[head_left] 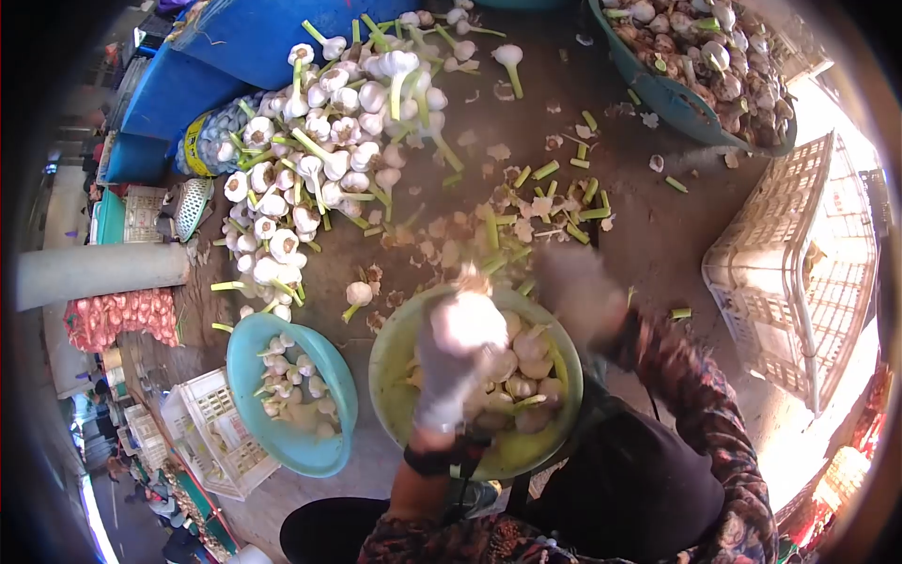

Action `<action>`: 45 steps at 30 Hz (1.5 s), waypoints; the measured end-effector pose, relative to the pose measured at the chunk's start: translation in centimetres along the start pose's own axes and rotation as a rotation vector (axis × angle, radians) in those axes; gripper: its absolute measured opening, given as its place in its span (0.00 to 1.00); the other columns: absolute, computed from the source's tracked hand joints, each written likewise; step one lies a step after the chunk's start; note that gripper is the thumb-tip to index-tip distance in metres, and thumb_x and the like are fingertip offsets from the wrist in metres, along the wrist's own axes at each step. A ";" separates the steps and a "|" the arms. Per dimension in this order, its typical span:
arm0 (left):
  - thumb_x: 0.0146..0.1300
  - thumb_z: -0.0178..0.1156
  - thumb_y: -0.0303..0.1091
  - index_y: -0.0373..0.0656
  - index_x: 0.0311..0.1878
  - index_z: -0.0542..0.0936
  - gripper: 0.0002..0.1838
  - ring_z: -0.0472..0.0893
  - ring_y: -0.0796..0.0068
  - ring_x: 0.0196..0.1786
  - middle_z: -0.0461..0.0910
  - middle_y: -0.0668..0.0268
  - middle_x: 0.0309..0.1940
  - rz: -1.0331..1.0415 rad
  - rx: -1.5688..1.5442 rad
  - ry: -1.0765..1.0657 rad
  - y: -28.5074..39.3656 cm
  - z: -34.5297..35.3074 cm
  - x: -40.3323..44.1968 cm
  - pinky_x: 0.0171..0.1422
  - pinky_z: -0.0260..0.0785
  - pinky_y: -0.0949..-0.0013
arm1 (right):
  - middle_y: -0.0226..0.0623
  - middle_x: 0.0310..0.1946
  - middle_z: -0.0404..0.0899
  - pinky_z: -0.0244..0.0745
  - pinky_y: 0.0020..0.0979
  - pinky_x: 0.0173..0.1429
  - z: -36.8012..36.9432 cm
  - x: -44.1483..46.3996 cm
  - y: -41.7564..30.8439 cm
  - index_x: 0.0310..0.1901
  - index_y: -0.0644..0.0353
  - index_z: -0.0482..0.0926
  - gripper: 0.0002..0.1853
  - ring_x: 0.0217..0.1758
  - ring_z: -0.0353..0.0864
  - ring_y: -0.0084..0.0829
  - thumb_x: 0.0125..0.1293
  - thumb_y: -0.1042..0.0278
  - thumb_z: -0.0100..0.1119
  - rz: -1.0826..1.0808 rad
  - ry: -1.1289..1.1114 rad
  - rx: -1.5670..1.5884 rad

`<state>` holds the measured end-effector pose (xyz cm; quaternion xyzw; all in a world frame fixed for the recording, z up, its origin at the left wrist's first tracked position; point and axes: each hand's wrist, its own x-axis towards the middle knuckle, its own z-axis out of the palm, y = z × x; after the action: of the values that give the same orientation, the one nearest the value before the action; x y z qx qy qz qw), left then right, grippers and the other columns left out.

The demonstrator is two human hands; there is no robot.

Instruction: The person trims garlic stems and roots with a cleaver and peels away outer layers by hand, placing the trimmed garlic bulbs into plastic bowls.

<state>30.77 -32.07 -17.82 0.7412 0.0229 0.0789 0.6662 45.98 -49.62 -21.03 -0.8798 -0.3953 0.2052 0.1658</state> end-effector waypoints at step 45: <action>0.52 0.68 0.36 0.39 0.52 0.69 0.26 0.77 0.72 0.40 0.76 0.64 0.42 -0.128 0.611 -0.043 -2.9 -1.8 0.2 0.44 0.72 0.69 | 0.42 0.24 0.75 0.71 0.40 0.33 -4.5 -3.7 -5.4 0.32 0.59 0.71 0.15 0.30 0.78 0.46 0.47 0.61 0.65 -0.112 0.094 0.356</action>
<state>30.89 -29.99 -20.48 0.9056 0.0782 0.0105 0.4167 42.57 -49.63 -13.90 -0.8219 -0.3929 0.2208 0.3482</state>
